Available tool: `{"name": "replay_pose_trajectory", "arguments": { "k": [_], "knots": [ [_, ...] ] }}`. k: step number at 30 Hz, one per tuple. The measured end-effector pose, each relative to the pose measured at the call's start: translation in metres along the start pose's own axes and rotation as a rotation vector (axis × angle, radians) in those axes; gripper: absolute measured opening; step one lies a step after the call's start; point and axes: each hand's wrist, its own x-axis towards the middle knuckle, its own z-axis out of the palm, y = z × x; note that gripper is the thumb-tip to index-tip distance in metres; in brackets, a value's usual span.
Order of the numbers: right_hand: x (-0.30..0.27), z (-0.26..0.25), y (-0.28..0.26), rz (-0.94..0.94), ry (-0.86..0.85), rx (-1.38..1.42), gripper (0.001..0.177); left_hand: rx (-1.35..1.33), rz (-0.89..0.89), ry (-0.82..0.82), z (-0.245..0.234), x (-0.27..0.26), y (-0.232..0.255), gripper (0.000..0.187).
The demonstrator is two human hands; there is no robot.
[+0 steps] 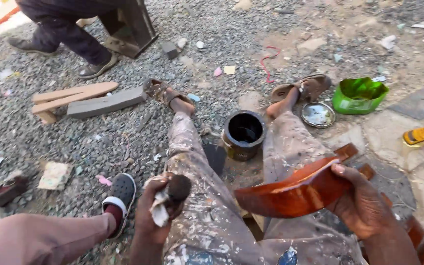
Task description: The person sits on the ground and applies a dark liquid finish to several curved wooden pieces using a white cloth. They dip the cloth into a container of finish and wipe it onto the wood, then place the finished pieces on the ground.
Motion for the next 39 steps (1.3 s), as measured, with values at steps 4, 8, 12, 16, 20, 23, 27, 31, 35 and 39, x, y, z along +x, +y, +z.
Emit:
{"name": "replay_pose_trajectory", "arguments": {
  "k": [4, 8, 12, 16, 20, 23, 27, 31, 35, 39],
  "knots": [
    [-0.002, 0.01, 0.0, 0.018, 0.098, 0.023, 0.035, 0.254, -0.058, 0.164, 0.058, -0.01, -0.021, 0.044],
    [-0.006, 0.023, -0.006, -0.002, 0.146, 0.006, 0.042, 0.185, -0.132, 0.103, 0.039, 0.001, -0.04, 0.022],
    [-0.007, 0.025, -0.014, -0.013, 0.17, -0.034, 0.053, 0.139, -0.154, 0.105, 0.031, 0.003, -0.045, 0.018],
    [0.007, 0.008, -0.015, -0.041, 0.145, -0.002, 0.04, 0.203, -0.157, 0.109, 0.067, -0.009, -0.048, 0.032],
    [0.021, -0.004, -0.014, -0.024, 0.158, -0.021, 0.044, 0.382, -0.172, 0.054, 0.086, -0.004, -0.078, 0.03],
    [0.018, 0.0, -0.012, -0.041, 0.177, 0.012, 0.039, 0.369, -0.123, -0.111, 0.106, -0.001, -0.101, 0.022],
    [-0.002, 0.015, -0.023, -0.017, 0.277, -0.006, 0.037, 0.564, -0.011, -0.287, 0.153, -0.005, -0.1, 0.023],
    [-0.02, 0.024, -0.029, 0.011, 0.238, -0.061, 0.042, 0.468, 0.052, -0.393, 0.176, -0.002, -0.105, 0.014],
    [-0.035, 0.036, -0.035, 0.059, 0.21, -0.026, 0.041, 0.512, -0.014, -0.336, 0.197, -0.01, -0.097, 0.018],
    [-0.056, 0.071, -0.043, 0.113, 0.278, 0.019, 0.041, 0.597, 0.207, -0.383, 0.194, -0.009, -0.104, 0.013]
  ]
}}
